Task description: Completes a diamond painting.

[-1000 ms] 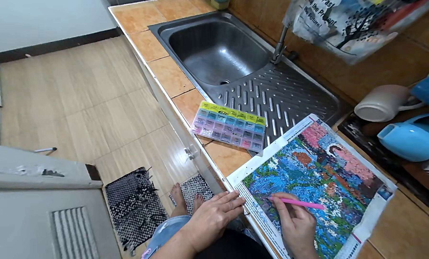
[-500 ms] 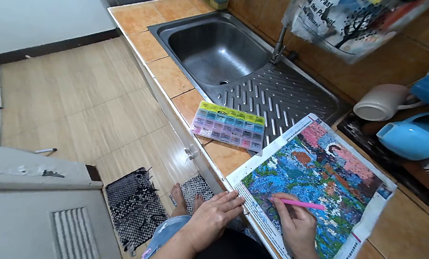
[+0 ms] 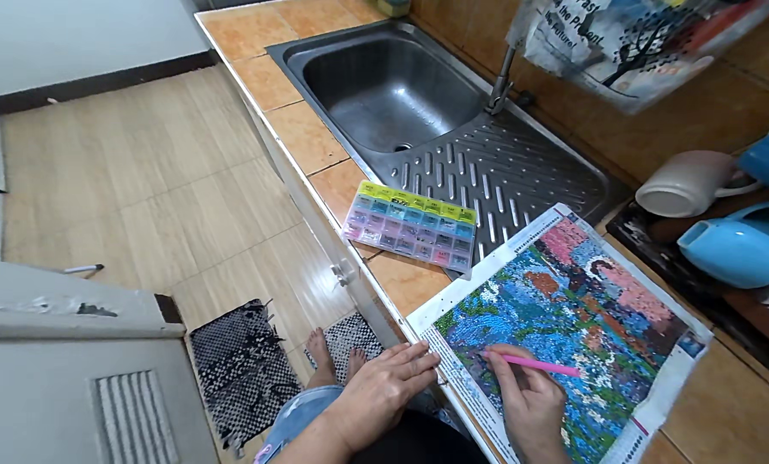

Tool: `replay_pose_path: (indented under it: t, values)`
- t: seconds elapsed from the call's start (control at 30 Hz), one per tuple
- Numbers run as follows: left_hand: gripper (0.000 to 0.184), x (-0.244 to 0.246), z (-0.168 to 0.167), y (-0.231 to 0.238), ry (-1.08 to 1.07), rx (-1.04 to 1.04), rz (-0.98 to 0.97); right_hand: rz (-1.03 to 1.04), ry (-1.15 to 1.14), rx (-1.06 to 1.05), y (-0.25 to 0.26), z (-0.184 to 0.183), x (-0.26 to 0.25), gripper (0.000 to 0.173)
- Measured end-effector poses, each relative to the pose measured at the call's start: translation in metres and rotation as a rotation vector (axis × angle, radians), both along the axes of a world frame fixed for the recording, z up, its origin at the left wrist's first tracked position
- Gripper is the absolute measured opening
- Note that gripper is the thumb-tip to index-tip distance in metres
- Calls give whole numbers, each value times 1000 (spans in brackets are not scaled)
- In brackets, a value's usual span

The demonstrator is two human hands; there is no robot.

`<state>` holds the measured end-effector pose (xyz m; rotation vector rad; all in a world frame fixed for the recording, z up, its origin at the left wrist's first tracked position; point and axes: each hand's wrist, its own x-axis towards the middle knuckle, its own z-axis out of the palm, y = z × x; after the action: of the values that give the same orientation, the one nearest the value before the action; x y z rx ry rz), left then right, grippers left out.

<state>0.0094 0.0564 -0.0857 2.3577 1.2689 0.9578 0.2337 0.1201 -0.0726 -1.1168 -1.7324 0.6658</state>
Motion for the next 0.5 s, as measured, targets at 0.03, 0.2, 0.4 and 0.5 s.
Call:
replay_pose_path:
  t: [0.03, 0.2, 0.4, 0.5]
  values:
    - [33, 0, 0, 0, 2, -2, -2, -4, 1, 0, 0, 0, 0, 17]
    - [33, -1, -1, 0, 1, -1, -8, -5, 16, 5, 1, 1, 0, 17]
    - [33, -1, 0, 0, 0, -9, -16, 10, -4, -1, 0, 1, -1, 18]
    - [33, -1, 0, 0, 0, -9, -17, 2, -4, -3, 1, 0, -1, 17]
